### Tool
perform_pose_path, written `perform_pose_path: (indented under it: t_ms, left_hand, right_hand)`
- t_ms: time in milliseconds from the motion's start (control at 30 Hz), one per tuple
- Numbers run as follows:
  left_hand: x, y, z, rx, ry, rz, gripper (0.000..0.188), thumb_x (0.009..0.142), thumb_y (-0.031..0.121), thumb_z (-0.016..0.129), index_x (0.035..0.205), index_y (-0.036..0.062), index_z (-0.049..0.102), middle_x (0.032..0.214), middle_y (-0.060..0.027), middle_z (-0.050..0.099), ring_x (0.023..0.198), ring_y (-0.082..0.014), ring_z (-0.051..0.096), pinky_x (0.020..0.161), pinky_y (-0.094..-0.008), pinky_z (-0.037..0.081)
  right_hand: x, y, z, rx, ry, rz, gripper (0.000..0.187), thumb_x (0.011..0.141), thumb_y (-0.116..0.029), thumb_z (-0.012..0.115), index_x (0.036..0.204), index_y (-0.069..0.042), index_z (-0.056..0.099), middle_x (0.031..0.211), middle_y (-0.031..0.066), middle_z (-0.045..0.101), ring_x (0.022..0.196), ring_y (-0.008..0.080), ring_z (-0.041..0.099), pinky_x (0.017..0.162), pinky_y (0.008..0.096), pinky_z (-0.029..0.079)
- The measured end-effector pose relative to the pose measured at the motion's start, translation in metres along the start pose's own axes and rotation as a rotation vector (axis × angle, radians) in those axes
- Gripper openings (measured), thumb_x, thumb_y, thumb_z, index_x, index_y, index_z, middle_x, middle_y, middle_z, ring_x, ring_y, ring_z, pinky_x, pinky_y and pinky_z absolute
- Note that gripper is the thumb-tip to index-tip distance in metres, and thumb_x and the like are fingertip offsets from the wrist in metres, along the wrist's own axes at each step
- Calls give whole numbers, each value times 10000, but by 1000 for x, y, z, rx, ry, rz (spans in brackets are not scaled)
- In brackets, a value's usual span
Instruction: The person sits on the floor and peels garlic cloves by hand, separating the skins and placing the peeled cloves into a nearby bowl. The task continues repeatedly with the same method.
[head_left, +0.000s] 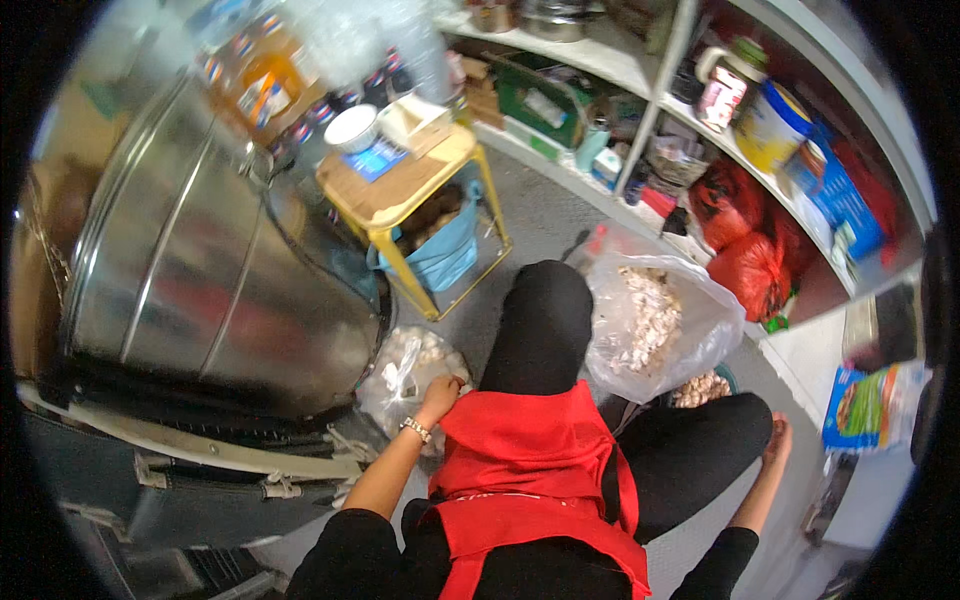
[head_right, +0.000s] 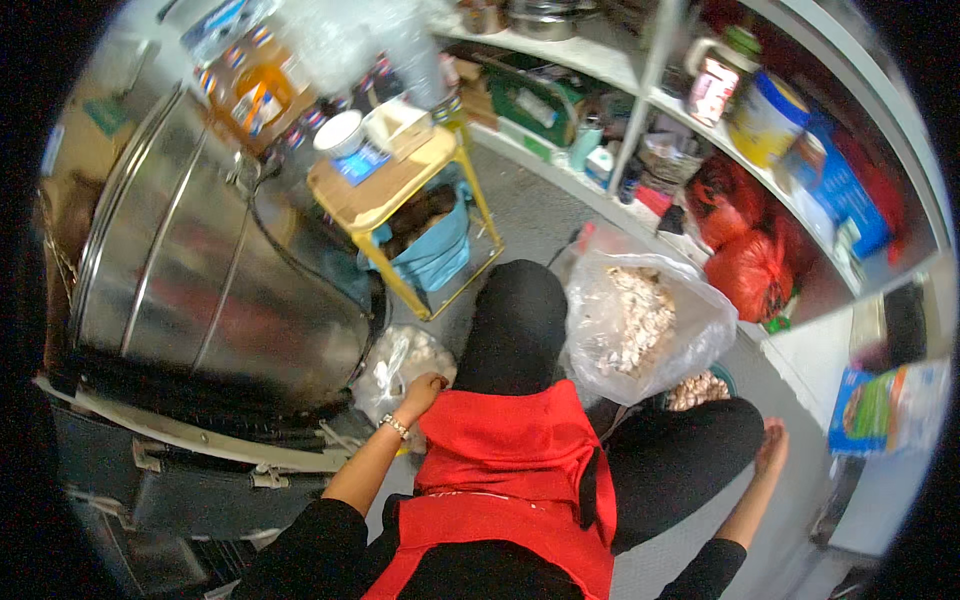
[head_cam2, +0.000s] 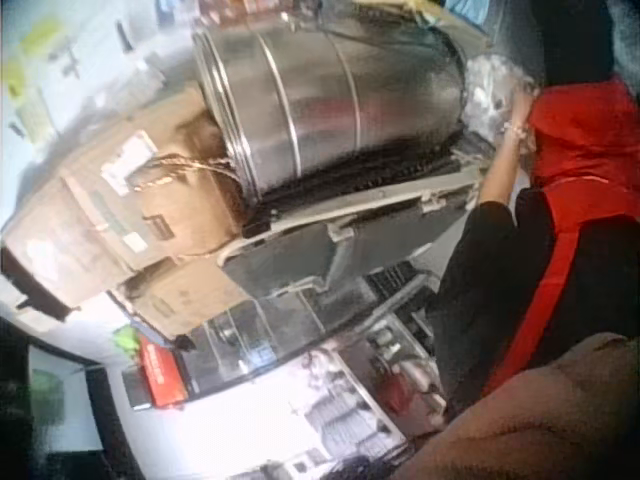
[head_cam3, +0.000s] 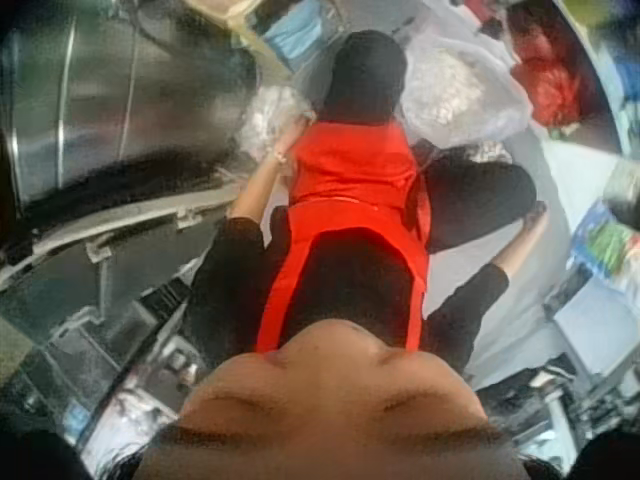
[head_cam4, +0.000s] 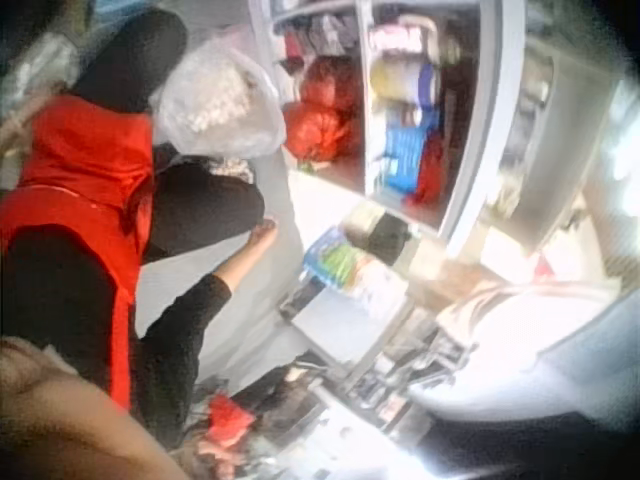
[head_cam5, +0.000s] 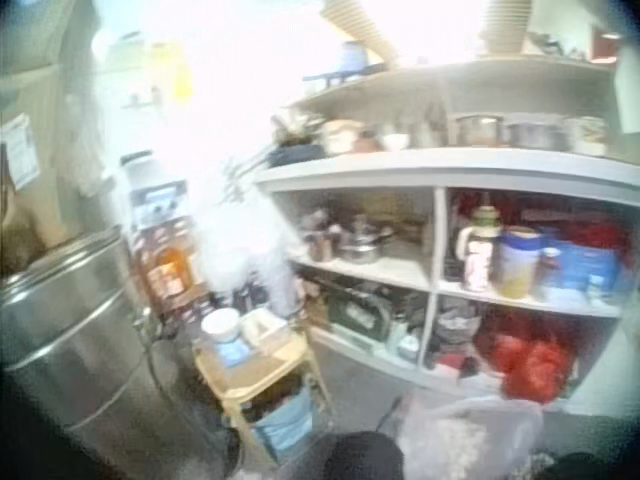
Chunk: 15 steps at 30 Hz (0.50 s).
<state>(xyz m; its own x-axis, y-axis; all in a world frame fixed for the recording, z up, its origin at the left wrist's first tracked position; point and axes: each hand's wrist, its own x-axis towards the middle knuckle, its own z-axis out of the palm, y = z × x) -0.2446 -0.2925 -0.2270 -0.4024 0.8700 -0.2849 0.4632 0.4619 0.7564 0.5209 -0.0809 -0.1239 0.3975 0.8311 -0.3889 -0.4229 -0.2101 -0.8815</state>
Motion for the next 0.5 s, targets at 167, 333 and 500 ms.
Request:
perform_pose_path:
  t_ms: [167, 333, 500]
  left_hand:
    - [-44, -27, 1, 74, 193, -260, 216, 801, 81, 482, 897, 30, 669, 855, -190, 647, 858, -336, 622, 744, -407, 482]
    - [-65, -57, -31, 146, 688, -262, 139, 767, 5, 500, 813, 32, 628, 770, -159, 625, 804, -333, 604, 733, -396, 469]
    - [-20, -124, -1, 251, 129, 5, 185, 799, 78, 484, 854, 36, 655, 828, -170, 648, 783, -331, 620, 696, -408, 482]
  right_hand:
    - [15, -89, 147, -36, -238, -204, 362, 944, -179, 460, 1270, -21, 457, 1136, 112, 527, 941, 199, 542, 792, 307, 465]
    - [4, -58, 240, -413, -392, -255, 394, 947, -369, 452, 1217, -87, 503, 1101, 19, 560, 1004, 148, 535, 911, 314, 393]
    - [-1, -1, 234, -536, -296, -188, 381, 945, -386, 457, 1175, -94, 538, 1040, 33, 594, 907, 163, 588, 798, 292, 469]
